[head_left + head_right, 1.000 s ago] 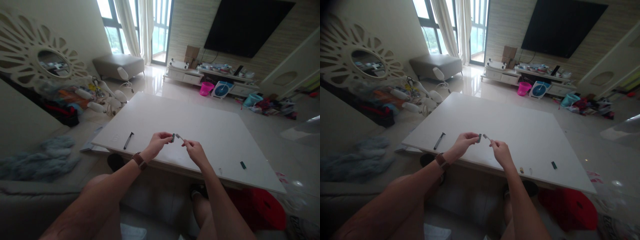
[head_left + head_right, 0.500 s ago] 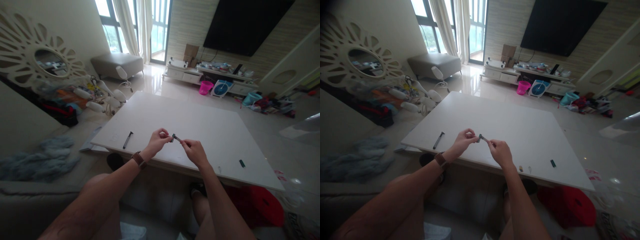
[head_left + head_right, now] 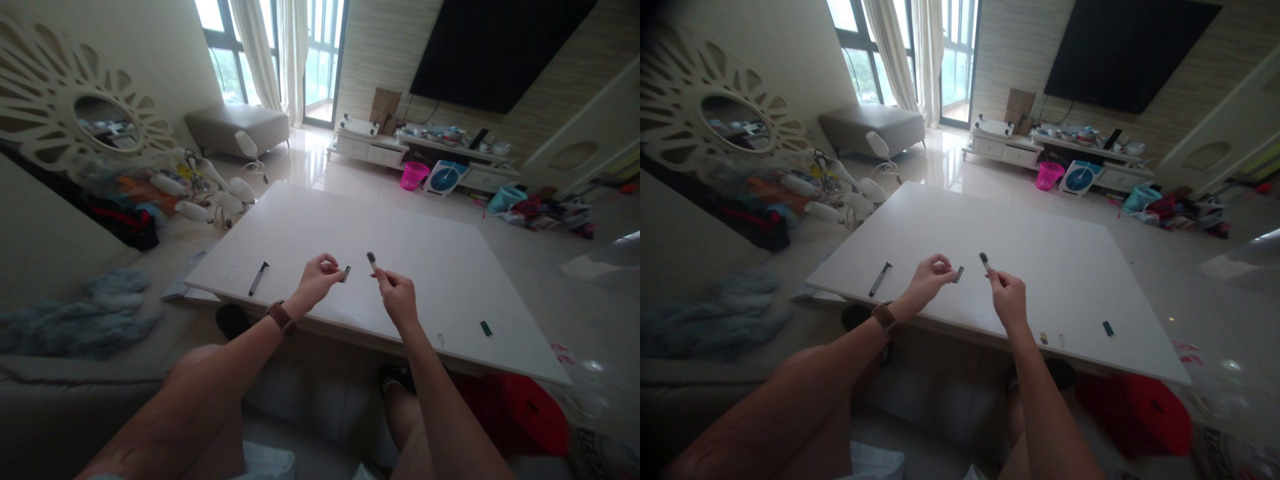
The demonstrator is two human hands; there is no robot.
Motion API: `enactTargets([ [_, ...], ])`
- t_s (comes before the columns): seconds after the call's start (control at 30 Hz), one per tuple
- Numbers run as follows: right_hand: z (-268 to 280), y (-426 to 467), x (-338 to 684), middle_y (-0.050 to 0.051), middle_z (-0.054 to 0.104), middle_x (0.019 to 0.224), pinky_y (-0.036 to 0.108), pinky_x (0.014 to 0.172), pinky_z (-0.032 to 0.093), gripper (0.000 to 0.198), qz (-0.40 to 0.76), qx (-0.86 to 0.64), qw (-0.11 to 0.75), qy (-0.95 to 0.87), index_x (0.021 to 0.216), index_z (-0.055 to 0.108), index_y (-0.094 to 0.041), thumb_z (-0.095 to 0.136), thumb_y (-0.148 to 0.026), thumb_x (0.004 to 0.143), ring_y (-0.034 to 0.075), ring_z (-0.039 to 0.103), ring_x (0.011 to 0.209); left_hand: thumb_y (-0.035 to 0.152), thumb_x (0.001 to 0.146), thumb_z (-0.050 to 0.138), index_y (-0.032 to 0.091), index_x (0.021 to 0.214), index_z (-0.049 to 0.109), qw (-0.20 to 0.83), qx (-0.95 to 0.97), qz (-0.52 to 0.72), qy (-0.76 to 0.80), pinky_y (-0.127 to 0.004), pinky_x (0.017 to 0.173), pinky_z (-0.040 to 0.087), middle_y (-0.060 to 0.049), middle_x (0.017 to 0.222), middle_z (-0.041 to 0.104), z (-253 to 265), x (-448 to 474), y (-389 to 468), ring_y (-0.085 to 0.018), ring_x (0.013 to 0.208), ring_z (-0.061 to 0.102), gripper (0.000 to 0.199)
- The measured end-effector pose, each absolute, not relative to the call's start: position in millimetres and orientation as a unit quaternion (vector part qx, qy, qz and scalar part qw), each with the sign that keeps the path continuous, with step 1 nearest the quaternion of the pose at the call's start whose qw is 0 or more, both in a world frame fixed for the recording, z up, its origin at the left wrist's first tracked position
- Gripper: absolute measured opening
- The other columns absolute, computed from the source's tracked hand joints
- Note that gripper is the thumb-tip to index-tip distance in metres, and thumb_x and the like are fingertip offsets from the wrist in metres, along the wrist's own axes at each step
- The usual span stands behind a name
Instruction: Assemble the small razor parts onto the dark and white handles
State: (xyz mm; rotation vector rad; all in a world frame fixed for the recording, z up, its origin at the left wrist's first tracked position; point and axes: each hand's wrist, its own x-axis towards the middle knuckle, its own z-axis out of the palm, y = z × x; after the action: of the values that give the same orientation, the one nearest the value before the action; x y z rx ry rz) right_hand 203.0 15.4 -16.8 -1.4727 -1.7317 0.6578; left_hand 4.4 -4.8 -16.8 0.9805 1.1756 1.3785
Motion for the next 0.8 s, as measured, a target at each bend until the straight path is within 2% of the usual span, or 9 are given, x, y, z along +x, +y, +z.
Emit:
enactTargets([
  [0.2,-19,12,200,0.002,0.061,0.056,0.028,0.055,0.028,0.042,0.223,-0.546,0.268,-0.762,0.079,0.079,-0.017,0.052,-0.047,0.093,0.014,0.048,0.054,0.025,0.065,0.077,0.019,0.079,0.054,0.524,0.4,0.578,0.481,-0.026,0.066,0.043,0.0,0.067,0.068,-17,2,-5,-0.014,0.066,0.063,0.028],
  [0.37,-14,6,196,0.004,0.068,0.064,0.027,0.059,0.032,0.04,0.196,-0.521,0.255,-0.791,0.086,0.08,-0.021,0.051,-0.046,0.095,0.015,0.053,0.057,0.024,0.065,0.077,0.019,0.077,0.053,0.522,0.404,0.573,0.485,-0.025,0.063,0.042,0.0,0.067,0.067,-16,2,-6,-0.013,0.066,0.062,0.028],
  [0.47,-13,6,196,0.005,0.068,0.066,0.027,0.059,0.033,0.04,0.199,-0.528,0.29,-0.773,0.087,0.08,-0.02,0.052,-0.049,0.094,0.016,0.054,0.059,0.025,0.064,0.078,0.019,0.077,0.053,0.521,0.404,0.579,0.48,-0.026,0.065,0.044,0.001,0.066,0.066,-15,3,-5,-0.013,0.066,0.063,0.028],
  [0.63,-15,13,201,-0.001,0.051,0.053,0.027,0.051,0.028,0.052,0.269,-0.571,0.43,-0.645,0.089,0.078,-0.013,0.052,-0.058,0.091,0.012,0.039,0.05,0.025,0.064,0.078,0.019,0.077,0.053,0.526,0.402,0.59,0.462,-0.026,0.067,0.045,0.002,0.066,0.066,-16,3,-5,-0.012,0.065,0.061,0.03],
  [0.8,-17,14,203,-0.001,0.051,0.052,0.027,0.052,0.029,0.048,0.276,-0.572,0.403,-0.659,0.085,0.078,-0.014,0.056,-0.056,0.089,0.013,0.041,0.051,0.026,0.064,0.079,0.019,0.078,0.052,0.535,0.396,0.586,0.462,-0.026,0.068,0.045,0.001,0.067,0.067,-17,3,-5,-0.012,0.065,0.061,0.031],
])
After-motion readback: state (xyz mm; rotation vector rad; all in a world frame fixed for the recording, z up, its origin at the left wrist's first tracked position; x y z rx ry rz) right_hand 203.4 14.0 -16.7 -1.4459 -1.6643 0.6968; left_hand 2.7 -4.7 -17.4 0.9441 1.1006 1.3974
